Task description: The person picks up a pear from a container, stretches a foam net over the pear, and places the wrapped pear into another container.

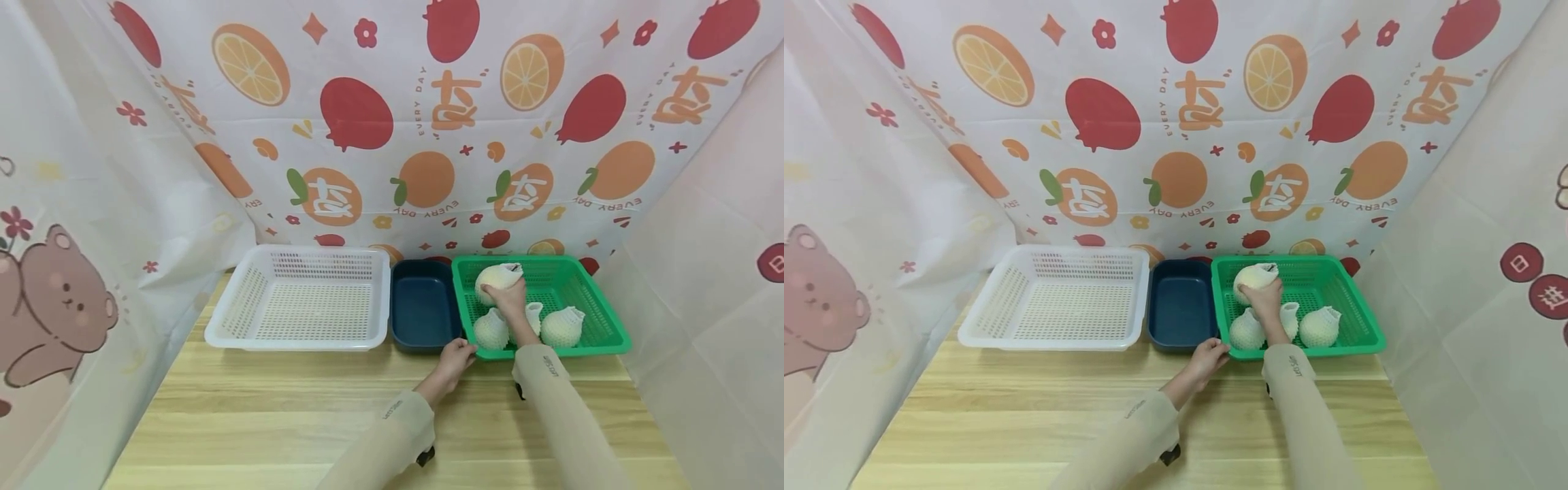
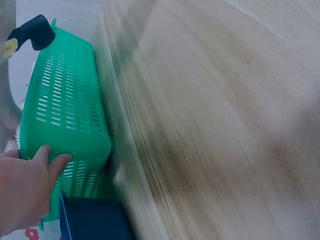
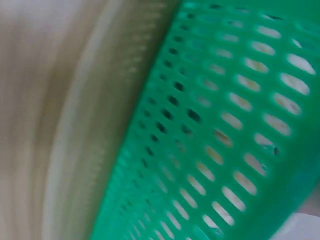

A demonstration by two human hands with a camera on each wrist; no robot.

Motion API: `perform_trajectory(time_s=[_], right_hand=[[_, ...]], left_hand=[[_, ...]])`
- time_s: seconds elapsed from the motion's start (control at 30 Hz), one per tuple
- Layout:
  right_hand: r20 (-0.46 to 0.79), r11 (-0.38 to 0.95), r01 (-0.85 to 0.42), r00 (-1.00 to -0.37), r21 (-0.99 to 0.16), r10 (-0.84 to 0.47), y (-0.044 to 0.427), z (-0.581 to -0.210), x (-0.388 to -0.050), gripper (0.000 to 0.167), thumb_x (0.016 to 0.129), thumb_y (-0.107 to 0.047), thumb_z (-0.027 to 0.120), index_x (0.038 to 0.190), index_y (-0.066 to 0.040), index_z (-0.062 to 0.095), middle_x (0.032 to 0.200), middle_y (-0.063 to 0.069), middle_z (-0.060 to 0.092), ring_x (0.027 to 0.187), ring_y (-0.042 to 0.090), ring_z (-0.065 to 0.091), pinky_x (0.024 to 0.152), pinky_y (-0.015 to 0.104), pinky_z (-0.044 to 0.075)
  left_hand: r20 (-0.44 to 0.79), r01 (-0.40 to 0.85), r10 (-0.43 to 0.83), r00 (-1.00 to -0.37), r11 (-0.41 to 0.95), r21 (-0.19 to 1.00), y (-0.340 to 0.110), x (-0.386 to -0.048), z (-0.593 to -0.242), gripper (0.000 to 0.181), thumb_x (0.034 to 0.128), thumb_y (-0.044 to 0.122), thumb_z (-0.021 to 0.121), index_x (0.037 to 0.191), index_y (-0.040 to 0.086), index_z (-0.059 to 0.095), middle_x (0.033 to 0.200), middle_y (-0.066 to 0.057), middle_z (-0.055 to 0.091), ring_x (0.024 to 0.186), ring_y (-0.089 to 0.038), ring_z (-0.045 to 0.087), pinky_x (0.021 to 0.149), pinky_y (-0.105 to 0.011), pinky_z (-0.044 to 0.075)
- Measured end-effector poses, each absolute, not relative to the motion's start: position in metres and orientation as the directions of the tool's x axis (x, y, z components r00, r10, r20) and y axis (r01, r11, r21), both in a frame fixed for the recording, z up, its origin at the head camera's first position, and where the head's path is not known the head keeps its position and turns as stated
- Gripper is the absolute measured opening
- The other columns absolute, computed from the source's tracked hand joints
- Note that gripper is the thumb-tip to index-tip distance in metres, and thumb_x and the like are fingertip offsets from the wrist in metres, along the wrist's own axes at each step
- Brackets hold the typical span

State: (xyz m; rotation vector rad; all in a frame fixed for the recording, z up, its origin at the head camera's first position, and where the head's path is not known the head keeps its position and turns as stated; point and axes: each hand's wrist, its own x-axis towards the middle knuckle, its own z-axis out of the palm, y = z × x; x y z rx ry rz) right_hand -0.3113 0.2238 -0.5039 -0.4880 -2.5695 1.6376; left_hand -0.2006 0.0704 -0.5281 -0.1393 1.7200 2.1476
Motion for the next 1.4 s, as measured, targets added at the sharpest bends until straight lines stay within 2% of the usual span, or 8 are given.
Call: perform_trajectory(time_s=[0.27, 0.37, 0.57, 0.73, 0.93, 1.07, 1.27, 1.4], right_hand=[[-0.107, 0.592, 0.222, -0.969, -0.775, 0.224, 0.220, -0.522, -0.310, 0.094, 0.078, -0.040, 0.068, 0.141, 0.003, 0.013, 0.137, 0.026, 0.026, 0.120, 0.041, 0.031, 0.094, 0.053, 0.032], [-0.130, 0.642, 0.211, -0.977, -0.737, 0.171, 0.220, -0.522, -0.312, 0.090, 0.080, -0.034, 0.068, 0.141, 0.004, 0.013, 0.135, 0.026, 0.028, 0.120, 0.043, 0.030, 0.093, 0.054, 0.032], [-0.219, 0.567, 0.203, -0.975, -0.798, 0.040, 0.222, -0.527, -0.314, 0.083, 0.083, -0.016, 0.066, 0.142, 0.001, 0.010, 0.134, 0.027, 0.028, 0.119, 0.042, 0.033, 0.093, 0.054, 0.033], [-0.178, 0.623, 0.139, -0.984, -0.770, -0.002, 0.226, -0.532, -0.317, 0.080, 0.083, -0.016, 0.067, 0.141, 0.001, 0.015, 0.131, 0.027, 0.034, 0.115, 0.042, 0.038, 0.089, 0.054, 0.037], [-0.194, 0.702, 0.069, -0.976, -0.708, -0.099, 0.230, -0.532, -0.317, 0.077, 0.088, -0.014, 0.060, 0.142, 0.005, 0.010, 0.134, 0.032, 0.026, 0.116, 0.046, 0.035, 0.089, 0.056, 0.036], [-0.226, 0.750, 0.085, -0.970, -0.656, -0.088, 0.228, -0.529, -0.317, 0.078, 0.088, -0.018, 0.059, 0.143, 0.005, 0.009, 0.135, 0.033, 0.022, 0.116, 0.047, 0.034, 0.090, 0.056, 0.035], [-0.231, 0.650, 0.156, -0.972, -0.744, -0.032, 0.225, -0.530, -0.317, 0.077, 0.089, -0.025, 0.059, 0.143, 0.004, 0.012, 0.137, 0.030, 0.025, 0.120, 0.043, 0.033, 0.093, 0.054, 0.035], [-0.263, 0.571, 0.229, -0.965, -0.788, 0.024, 0.224, -0.528, -0.314, 0.080, 0.089, -0.036, 0.057, 0.144, 0.001, 0.012, 0.144, 0.025, 0.019, 0.127, 0.040, 0.026, 0.096, 0.053, 0.032]], left_hand=[[-0.291, -0.337, 0.226, -0.930, -0.203, 0.919, 0.069, -0.198, -0.525, 0.022, 0.0942, 0.005, 0.047, 0.075, 0.008, 0.036, 0.079, -0.005, 0.038, 0.081, -0.017, 0.048, 0.093, -0.044, 0.040], [-0.299, -0.342, 0.212, -0.930, -0.205, 0.917, 0.070, -0.198, -0.526, 0.022, 0.0940, 0.005, 0.048, 0.076, 0.007, 0.037, 0.080, -0.005, 0.039, 0.084, -0.019, 0.050, 0.093, -0.044, 0.040], [-0.246, -0.286, 0.211, -0.946, -0.186, 0.940, 0.074, -0.202, -0.547, 0.022, 0.0937, 0.015, 0.053, 0.079, 0.007, 0.039, 0.086, -0.008, 0.042, 0.094, -0.020, 0.055, 0.087, -0.035, 0.046], [-0.280, -0.318, 0.205, -0.938, -0.183, 0.930, 0.076, -0.199, -0.537, 0.020, 0.0935, 0.009, 0.051, 0.079, 0.005, 0.038, 0.088, -0.009, 0.043, 0.096, -0.023, 0.054, 0.090, -0.040, 0.043], [-0.279, -0.320, 0.205, -0.938, -0.207, 0.924, 0.073, -0.196, -0.526, 0.019, 0.0939, 0.005, 0.047, 0.077, 0.005, 0.038, 0.086, -0.007, 0.042, 0.091, -0.022, 0.052, 0.090, -0.041, 0.043], [-0.288, -0.332, 0.209, -0.934, -0.219, 0.917, 0.073, -0.199, -0.529, 0.019, 0.0936, 0.004, 0.048, 0.077, 0.006, 0.039, 0.087, -0.006, 0.043, 0.091, -0.022, 0.052, 0.090, -0.039, 0.043], [-0.308, -0.353, 0.211, -0.927, -0.223, 0.909, 0.073, -0.200, -0.529, 0.013, 0.0937, 0.004, 0.048, 0.082, 0.003, 0.042, 0.090, -0.009, 0.045, 0.094, -0.023, 0.053, 0.090, -0.039, 0.044], [-0.343, -0.396, 0.217, -0.914, -0.289, 0.871, 0.072, -0.200, -0.524, 0.010, 0.0936, 0.000, 0.046, 0.100, -0.007, 0.043, 0.102, -0.017, 0.046, 0.105, -0.032, 0.050, 0.092, -0.038, 0.042]])
